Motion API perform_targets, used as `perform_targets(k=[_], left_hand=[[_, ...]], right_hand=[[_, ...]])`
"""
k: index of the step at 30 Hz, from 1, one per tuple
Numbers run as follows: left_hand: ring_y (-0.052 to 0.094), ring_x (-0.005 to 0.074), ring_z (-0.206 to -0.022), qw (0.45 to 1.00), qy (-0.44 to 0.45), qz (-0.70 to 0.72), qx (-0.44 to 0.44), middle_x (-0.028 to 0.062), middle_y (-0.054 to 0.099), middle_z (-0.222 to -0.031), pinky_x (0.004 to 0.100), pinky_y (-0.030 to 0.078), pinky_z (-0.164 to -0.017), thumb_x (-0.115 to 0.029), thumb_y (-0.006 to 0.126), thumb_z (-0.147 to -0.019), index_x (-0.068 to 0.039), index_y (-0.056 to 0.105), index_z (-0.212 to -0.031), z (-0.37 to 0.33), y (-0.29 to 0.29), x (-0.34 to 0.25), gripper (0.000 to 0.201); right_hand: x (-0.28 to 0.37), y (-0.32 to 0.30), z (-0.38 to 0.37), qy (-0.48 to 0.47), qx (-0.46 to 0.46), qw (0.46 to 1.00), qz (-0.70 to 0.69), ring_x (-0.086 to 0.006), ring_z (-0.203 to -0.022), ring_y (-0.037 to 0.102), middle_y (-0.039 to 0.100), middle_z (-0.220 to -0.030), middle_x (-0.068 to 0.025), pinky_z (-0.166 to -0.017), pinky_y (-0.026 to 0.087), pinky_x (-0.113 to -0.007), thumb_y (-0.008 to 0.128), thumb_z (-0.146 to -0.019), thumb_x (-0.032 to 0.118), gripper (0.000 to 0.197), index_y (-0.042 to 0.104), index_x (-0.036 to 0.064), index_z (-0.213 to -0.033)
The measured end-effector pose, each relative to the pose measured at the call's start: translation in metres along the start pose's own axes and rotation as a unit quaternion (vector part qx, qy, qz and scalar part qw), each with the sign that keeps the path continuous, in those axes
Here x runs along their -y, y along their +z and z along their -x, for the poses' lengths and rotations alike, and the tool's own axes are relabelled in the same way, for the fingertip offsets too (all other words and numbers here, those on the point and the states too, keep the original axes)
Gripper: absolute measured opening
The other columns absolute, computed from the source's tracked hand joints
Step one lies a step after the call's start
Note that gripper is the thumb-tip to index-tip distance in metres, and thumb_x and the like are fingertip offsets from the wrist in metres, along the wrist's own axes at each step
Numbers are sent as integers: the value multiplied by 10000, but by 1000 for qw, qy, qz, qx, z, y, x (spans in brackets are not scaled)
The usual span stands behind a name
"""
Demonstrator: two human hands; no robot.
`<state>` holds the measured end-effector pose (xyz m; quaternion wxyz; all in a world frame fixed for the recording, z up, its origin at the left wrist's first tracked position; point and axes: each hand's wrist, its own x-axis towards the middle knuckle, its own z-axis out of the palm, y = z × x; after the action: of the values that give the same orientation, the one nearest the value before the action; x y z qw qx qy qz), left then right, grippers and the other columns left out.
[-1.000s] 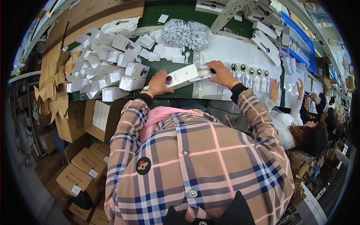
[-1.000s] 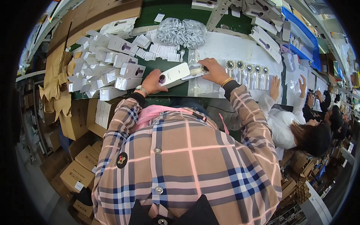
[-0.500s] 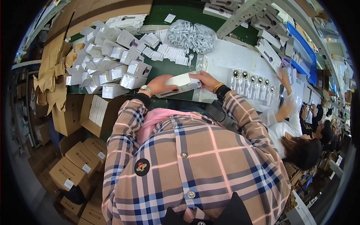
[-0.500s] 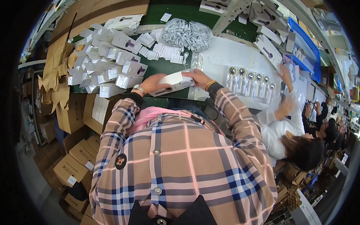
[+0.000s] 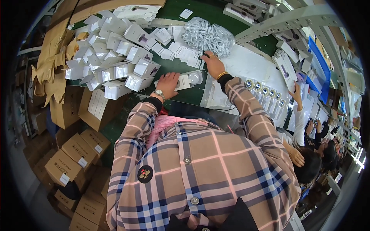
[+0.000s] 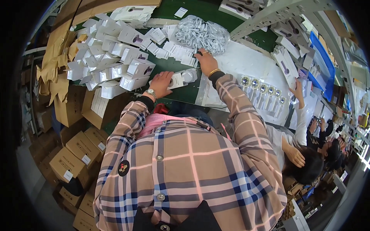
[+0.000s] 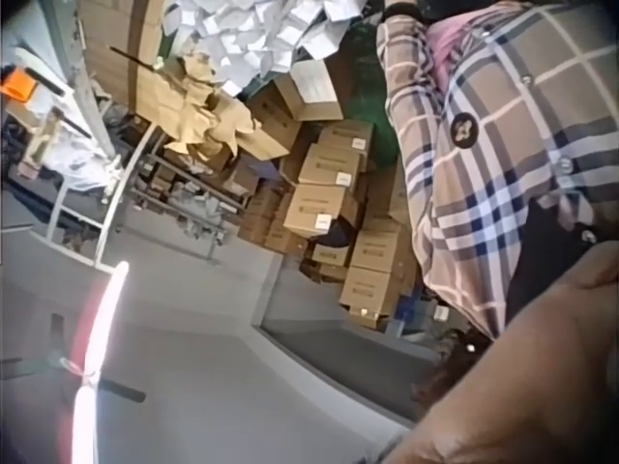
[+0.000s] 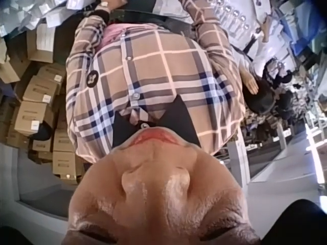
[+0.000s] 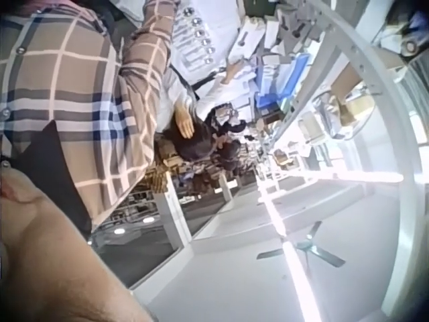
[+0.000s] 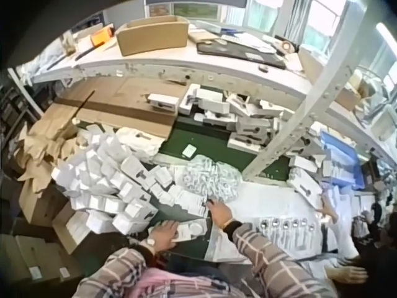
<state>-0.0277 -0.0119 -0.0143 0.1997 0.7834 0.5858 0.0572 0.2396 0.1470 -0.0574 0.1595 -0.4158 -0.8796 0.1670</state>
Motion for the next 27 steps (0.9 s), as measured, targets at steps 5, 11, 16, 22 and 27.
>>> perform_targets(k=[5,11,16,22,27], left_hand=[[557,361,-1261,996,-33,40,74,130,530,-1360,481,488,-1027,-217,905,-676,-115,444,-1450,-2,-10,-3,907],[577,373,-1223,995,26,97,10,136,527,-1352,469,495,-1020,-208,896,-707,-147,445,-1457,-7,-11,-13,877],[591,378,-1180,995,37,68,63,148,531,-1297,461,504,-1008,-197,881,-734,-189,436,-1478,-20,-11,-20,867],[600,369,-1153,993,55,-16,99,153,535,-1243,493,503,-989,-184,874,-747,-248,447,-1471,-23,-7,-39,842],[624,365,-1123,992,71,-38,94,136,541,-1227,518,497,-964,-168,868,-753,-245,478,-1393,-25,-3,-38,753]], right_hand=[[-1,-14,-3,15,125,988,94,-375,-970,690,688,-1135,-143,-780,564,-457,628,-936,146,235,682,97,-1160],[62,-45,43,106,66,968,-215,-372,-911,693,689,-1021,-160,-779,557,-456,616,-998,179,215,633,80,-1188],[75,-44,72,28,90,982,-167,-397,-835,682,692,-957,-171,-730,552,-475,572,-1020,191,224,602,93,-1220],[63,-58,92,-27,72,990,-115,-384,-862,675,673,-1003,-145,-748,551,-472,590,-1000,184,244,609,98,-1227],[55,-67,96,-2,109,992,-66,-363,-888,673,656,-1029,-124,-776,542,-463,609,-977,179,198,649,104,-1156]])
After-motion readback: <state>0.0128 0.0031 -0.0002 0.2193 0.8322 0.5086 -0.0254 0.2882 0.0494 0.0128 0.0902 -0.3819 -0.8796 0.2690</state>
